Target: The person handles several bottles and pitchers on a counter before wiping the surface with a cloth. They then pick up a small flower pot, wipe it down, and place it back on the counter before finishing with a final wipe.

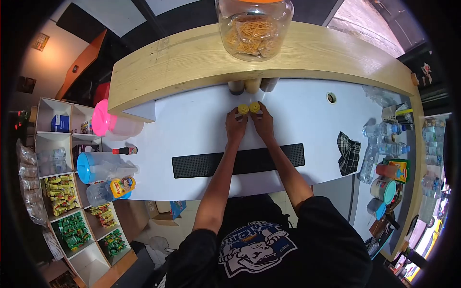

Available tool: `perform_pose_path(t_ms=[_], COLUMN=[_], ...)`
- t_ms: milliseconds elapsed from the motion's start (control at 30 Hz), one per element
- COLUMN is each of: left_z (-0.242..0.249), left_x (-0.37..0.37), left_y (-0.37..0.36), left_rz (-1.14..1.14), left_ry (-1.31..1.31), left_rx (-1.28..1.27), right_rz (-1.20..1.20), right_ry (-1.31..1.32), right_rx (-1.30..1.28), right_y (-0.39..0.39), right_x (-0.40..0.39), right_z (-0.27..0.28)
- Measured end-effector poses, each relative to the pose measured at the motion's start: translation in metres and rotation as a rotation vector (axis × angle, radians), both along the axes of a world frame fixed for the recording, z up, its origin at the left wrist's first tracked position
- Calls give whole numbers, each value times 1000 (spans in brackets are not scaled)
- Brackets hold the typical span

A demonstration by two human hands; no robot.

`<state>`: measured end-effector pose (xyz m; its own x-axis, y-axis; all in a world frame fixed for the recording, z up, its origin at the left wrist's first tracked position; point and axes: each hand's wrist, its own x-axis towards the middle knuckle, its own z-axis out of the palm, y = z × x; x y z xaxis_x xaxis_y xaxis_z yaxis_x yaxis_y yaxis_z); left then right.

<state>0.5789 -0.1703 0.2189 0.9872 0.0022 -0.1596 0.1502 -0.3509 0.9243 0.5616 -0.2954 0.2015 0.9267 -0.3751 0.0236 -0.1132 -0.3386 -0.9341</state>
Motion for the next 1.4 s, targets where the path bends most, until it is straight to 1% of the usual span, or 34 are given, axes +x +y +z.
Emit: perform_pose_path(t_ms=[67,100,200,300,400,500,700,800,900,967,1000,1033,1067,1100,1167,1200,1233,1267,1333,1400], left_z=[-7,-5,5,14,16,21,25,-13,-8,-1,-4,-7,-4,1,-1,-1,1,4,8,1], left_x=[7,10,20,27,28,25,30,25,-8,-48,-71,-95,-119,-144,-192,-212,-229,-242,-262,-275], left_y=[-4,-5,-9,-14,-15,-14,-10,-5,10,38,55,72,89,108,145,163,182,200,233,267], left_rz=[10,13,24,-17,5,15,17,55,132,117,154,195,268,342,518,599,708,813,992,1134], left_ry=[-59,-89,59,112,83,58,165,68,-17,9,12,14,54,96,58,37,80,124,67,15], left_rx=[6,7,-24,-51,-11,-37,-44,-59,-263,-436,-413,-389,-381,-375,-377,-380,-356,-335,-413,-466], right_rz=[-14,-1,5,52,83,103,111,138,111,126,151,149,166,80,-16,-16,-36,8,50,122], right_ry=[64,70,12,-8,37,77,49,74,92,74,61,30,-12,116,130,136,129,105,206,212], right_rx=[-5,47,27,68,72,103,102,70,37,-16,49,312,328,155,264,255,283,283,177,172], right_y=[-1,-3,-7,-11,-16,-18,-19,-21,-35,-51,-60,-71,-77,-76,-71,-70,-63,-59,-43,-13], right_x=[11,15,27,32,37,39,43,34,15,-7,-22,-39,-56,-71,-100,-111,-118,-124,-127,-120], right_z=[9,9,6,5,8,8,-9,9,-22,-40,-42,-55,-53,-30,-17,-13,-8,-10,-2,6])
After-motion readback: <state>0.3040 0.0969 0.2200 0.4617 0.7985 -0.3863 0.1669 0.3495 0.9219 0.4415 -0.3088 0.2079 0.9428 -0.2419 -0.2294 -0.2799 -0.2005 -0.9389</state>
